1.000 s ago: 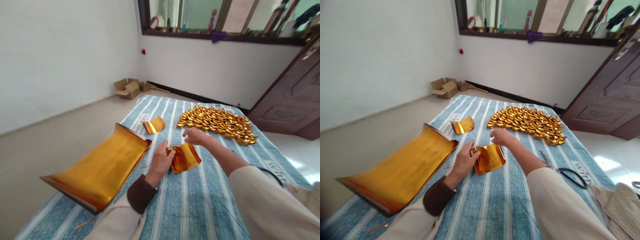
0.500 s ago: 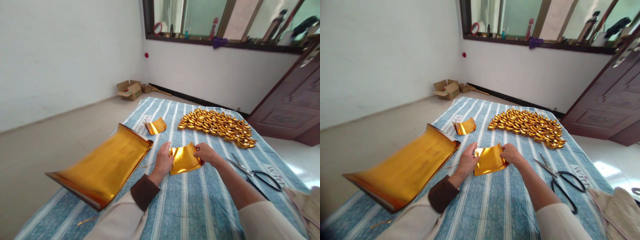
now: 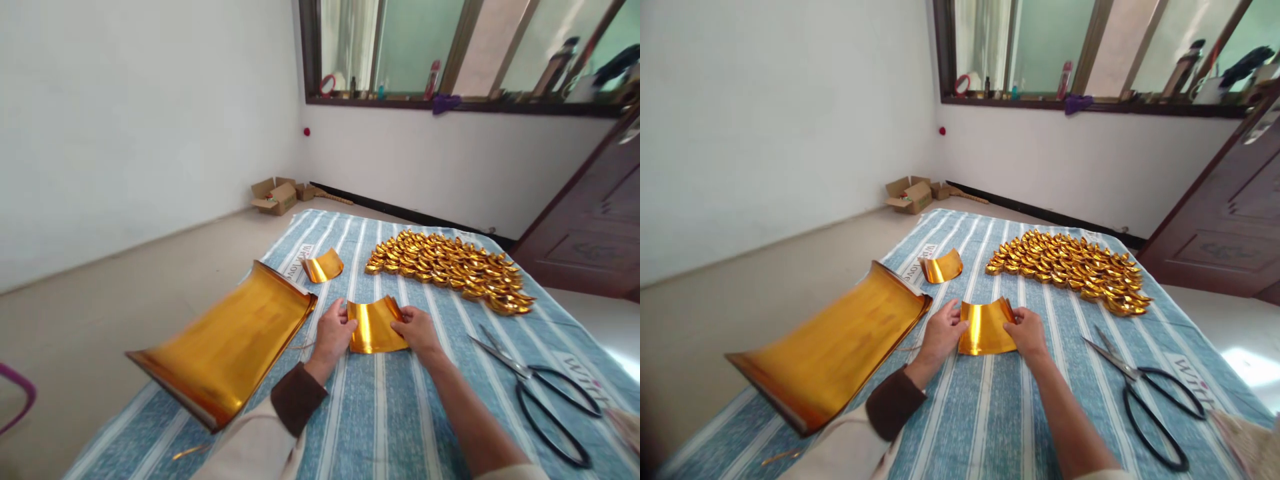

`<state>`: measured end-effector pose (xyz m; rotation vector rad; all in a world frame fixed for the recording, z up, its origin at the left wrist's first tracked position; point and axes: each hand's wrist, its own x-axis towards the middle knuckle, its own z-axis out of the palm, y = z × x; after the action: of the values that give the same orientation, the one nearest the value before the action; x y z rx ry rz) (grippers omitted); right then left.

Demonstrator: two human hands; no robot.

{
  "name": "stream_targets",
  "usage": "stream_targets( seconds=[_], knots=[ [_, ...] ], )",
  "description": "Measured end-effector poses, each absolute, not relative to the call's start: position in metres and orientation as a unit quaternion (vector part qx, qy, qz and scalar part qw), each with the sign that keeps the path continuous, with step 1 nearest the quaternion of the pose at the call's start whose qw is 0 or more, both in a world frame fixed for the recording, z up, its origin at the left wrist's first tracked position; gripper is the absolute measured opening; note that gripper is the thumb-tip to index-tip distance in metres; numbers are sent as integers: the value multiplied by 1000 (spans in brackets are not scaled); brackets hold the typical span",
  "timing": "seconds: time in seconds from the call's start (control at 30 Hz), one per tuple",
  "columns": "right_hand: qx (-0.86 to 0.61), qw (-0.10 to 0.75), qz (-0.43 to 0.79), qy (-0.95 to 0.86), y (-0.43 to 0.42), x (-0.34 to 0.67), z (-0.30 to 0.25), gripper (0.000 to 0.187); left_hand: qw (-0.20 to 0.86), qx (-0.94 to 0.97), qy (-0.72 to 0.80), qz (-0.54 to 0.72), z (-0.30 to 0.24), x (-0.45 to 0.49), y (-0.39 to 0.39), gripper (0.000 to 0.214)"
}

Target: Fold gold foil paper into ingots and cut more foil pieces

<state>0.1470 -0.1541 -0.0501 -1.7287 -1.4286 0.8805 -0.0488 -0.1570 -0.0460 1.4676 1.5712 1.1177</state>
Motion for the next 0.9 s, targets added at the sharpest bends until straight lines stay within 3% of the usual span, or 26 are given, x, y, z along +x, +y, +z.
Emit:
stream_targets(
  seconds=[0.2, 0.47, 0.67, 0.9],
  knots=[
    [-637, 422, 342, -547, -159, 144, -59, 33, 284, 590, 655, 377, -33, -53, -158, 58],
    [-595, 490, 428, -471, -165, 142, -49, 65, 181, 651, 661, 325, 21, -67, -126, 51],
    [-587, 455, 426, -517, -165, 143, -54, 55, 73, 601, 723, 333, 75, -110, -51, 47],
    [-589, 439, 406, -543, -163, 142, -62, 48, 45, 548, 780, 299, 41, -124, -32, 24]
  ],
)
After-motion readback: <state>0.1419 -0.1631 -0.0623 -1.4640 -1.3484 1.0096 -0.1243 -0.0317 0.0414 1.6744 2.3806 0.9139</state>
